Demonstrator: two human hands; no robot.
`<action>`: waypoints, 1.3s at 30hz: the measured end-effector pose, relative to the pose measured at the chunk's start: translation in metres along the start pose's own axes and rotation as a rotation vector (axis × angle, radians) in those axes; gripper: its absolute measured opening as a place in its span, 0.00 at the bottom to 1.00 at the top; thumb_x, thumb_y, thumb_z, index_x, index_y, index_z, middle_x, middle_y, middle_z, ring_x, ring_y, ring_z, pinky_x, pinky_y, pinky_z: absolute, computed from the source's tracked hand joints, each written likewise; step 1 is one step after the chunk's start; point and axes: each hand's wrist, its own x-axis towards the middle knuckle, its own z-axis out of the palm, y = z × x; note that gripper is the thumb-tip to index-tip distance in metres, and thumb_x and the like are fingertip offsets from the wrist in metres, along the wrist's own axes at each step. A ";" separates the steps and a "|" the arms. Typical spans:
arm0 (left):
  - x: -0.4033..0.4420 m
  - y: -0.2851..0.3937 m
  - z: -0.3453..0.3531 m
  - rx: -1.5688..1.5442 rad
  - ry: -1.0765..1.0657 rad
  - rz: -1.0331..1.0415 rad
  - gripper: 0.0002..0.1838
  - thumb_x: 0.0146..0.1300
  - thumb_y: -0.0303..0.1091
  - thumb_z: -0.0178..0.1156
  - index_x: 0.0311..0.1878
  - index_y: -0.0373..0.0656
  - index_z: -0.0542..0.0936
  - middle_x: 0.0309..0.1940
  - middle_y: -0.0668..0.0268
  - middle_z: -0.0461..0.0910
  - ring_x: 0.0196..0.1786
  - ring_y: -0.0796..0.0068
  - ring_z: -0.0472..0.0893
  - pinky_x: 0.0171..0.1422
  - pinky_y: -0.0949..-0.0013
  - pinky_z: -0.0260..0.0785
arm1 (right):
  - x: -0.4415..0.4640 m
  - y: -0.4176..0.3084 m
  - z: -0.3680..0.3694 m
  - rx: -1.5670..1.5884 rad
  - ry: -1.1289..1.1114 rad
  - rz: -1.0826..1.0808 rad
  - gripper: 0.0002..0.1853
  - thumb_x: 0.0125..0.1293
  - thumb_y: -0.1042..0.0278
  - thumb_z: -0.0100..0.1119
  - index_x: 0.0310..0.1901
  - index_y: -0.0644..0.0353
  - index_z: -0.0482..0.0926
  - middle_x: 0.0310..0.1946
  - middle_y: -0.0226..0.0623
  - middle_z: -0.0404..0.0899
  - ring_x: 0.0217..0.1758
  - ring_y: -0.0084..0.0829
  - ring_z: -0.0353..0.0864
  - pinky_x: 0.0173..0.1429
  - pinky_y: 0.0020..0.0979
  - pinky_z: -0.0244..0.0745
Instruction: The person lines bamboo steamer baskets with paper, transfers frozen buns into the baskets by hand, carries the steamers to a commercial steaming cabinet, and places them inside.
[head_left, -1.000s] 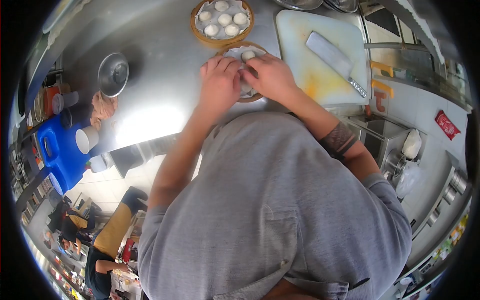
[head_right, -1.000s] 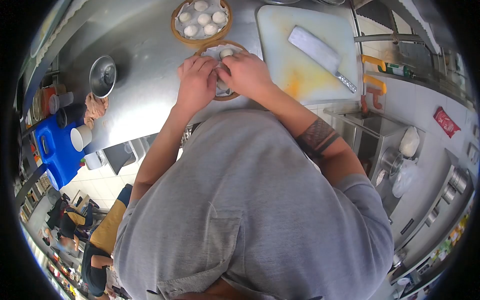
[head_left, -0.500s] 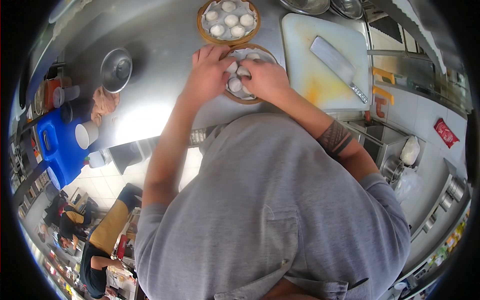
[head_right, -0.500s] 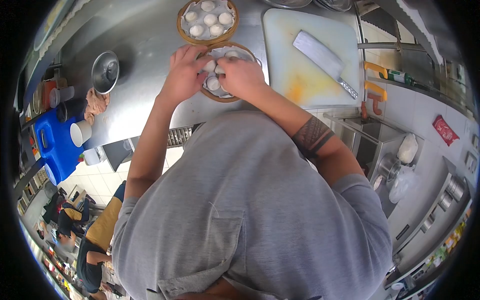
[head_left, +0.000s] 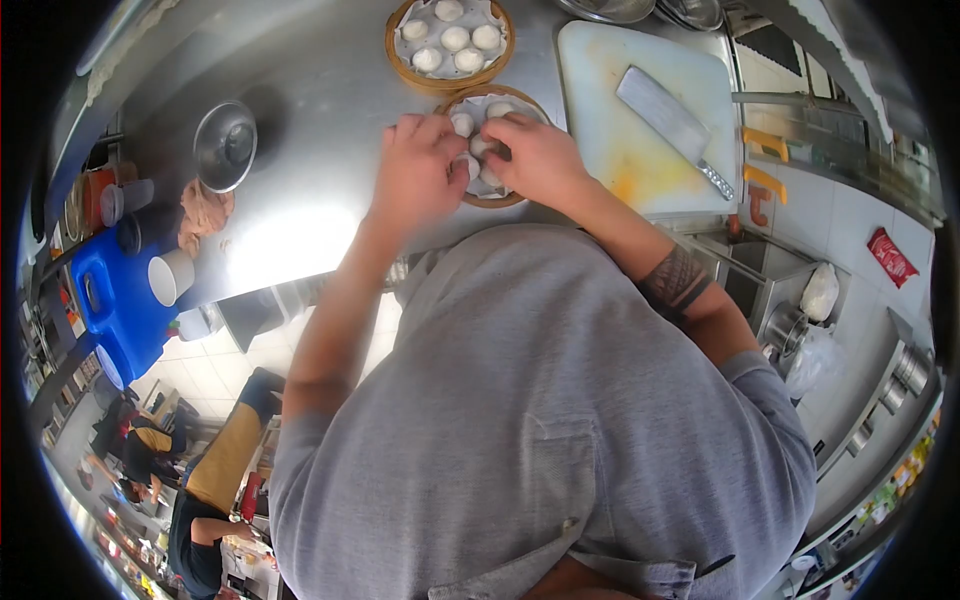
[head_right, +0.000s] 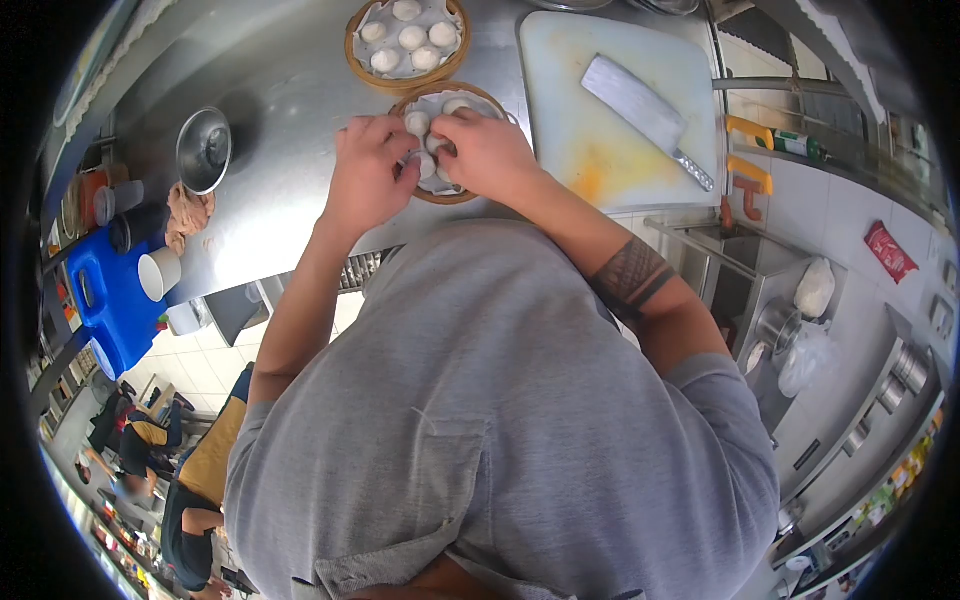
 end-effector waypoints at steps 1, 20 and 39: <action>-0.001 0.000 0.002 0.001 -0.002 -0.001 0.18 0.53 0.26 0.69 0.50 0.46 0.84 0.52 0.67 0.80 0.60 0.60 0.73 0.65 0.55 0.63 | 0.000 0.000 0.001 -0.003 0.018 0.001 0.15 0.60 0.63 0.64 0.49 0.49 0.81 0.48 0.38 0.83 0.43 0.47 0.86 0.46 0.46 0.81; -0.001 0.004 0.007 0.005 -0.121 0.122 0.17 0.55 0.33 0.72 0.48 0.45 0.81 0.47 0.66 0.80 0.57 0.62 0.74 0.62 0.57 0.61 | -0.029 -0.009 -0.005 -0.111 -0.158 0.038 0.16 0.58 0.64 0.66 0.48 0.49 0.77 0.43 0.37 0.83 0.45 0.45 0.85 0.47 0.46 0.80; 0.030 -0.003 0.018 0.022 -0.051 0.227 0.19 0.53 0.27 0.72 0.50 0.48 0.86 0.48 0.70 0.78 0.56 0.66 0.74 0.58 0.59 0.62 | -0.017 0.018 -0.045 -0.075 -0.060 -0.104 0.14 0.56 0.80 0.58 0.42 0.53 0.85 0.49 0.28 0.80 0.57 0.36 0.77 0.55 0.39 0.80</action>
